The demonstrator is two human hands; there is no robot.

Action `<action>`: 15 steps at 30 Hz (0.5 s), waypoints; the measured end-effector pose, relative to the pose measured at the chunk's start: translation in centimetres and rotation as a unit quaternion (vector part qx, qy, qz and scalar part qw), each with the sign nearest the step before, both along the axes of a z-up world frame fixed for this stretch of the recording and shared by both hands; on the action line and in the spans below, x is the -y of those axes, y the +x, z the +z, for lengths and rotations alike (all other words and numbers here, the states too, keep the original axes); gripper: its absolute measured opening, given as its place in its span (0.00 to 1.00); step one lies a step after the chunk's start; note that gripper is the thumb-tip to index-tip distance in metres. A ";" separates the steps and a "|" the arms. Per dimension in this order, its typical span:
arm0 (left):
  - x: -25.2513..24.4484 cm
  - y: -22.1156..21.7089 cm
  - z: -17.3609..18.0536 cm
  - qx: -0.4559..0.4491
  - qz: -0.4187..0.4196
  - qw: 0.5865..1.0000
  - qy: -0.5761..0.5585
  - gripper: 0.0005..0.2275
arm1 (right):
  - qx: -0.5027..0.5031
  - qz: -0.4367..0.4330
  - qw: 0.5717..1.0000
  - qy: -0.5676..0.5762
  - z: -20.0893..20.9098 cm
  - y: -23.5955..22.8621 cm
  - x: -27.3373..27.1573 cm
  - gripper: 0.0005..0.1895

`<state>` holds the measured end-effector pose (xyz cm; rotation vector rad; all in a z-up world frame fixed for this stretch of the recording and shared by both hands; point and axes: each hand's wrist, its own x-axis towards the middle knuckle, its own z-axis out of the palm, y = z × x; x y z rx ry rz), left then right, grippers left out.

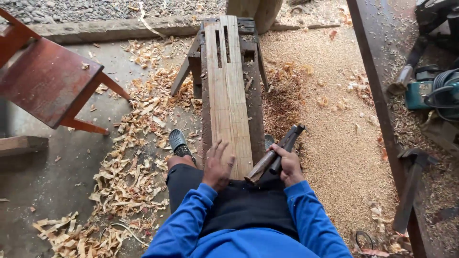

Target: Using a hammer and chisel to carve slots into a wooden plank.

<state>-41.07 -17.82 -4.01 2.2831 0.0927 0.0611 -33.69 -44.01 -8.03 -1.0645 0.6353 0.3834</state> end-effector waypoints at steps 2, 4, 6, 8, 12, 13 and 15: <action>1.5 -1.0 2.4 0.046 -0.013 0.998 -0.034 0.32 | 0.021 0.002 0.999 -0.032 0.4 -0.9 -1.0 0.08; 3.4 -1.3 5.2 -0.076 -0.053 0.988 -0.120 0.33 | 0.028 0.029 0.999 -0.029 0.3 -1.3 -2.1 0.09; 3.8 -1.1 3.1 -0.124 -0.082 0.978 -0.146 0.31 | 0.051 0.045 0.997 -0.026 1.3 -1.9 -2.9 0.09; 4.6 -0.7 0.0 -0.178 -0.114 0.962 -0.175 0.29 | 0.068 0.058 0.996 -0.028 1.8 -2.6 -2.8 0.08; 6.3 1.9 -7.4 -0.225 -0.110 0.906 -0.341 0.23 | 0.073 -0.001 0.997 0.036 -0.4 -2.7 -1.7 0.06; 6.7 2.2 -9.2 -0.258 -0.085 0.865 -0.422 0.23 | 0.085 -0.021 0.996 0.000 -1.5 -3.0 -1.3 0.07; 6.8 2.3 -10.2 -0.261 -0.059 0.847 -0.460 0.24 | 0.078 -0.043 0.996 0.014 -0.4 -2.6 -0.9 0.07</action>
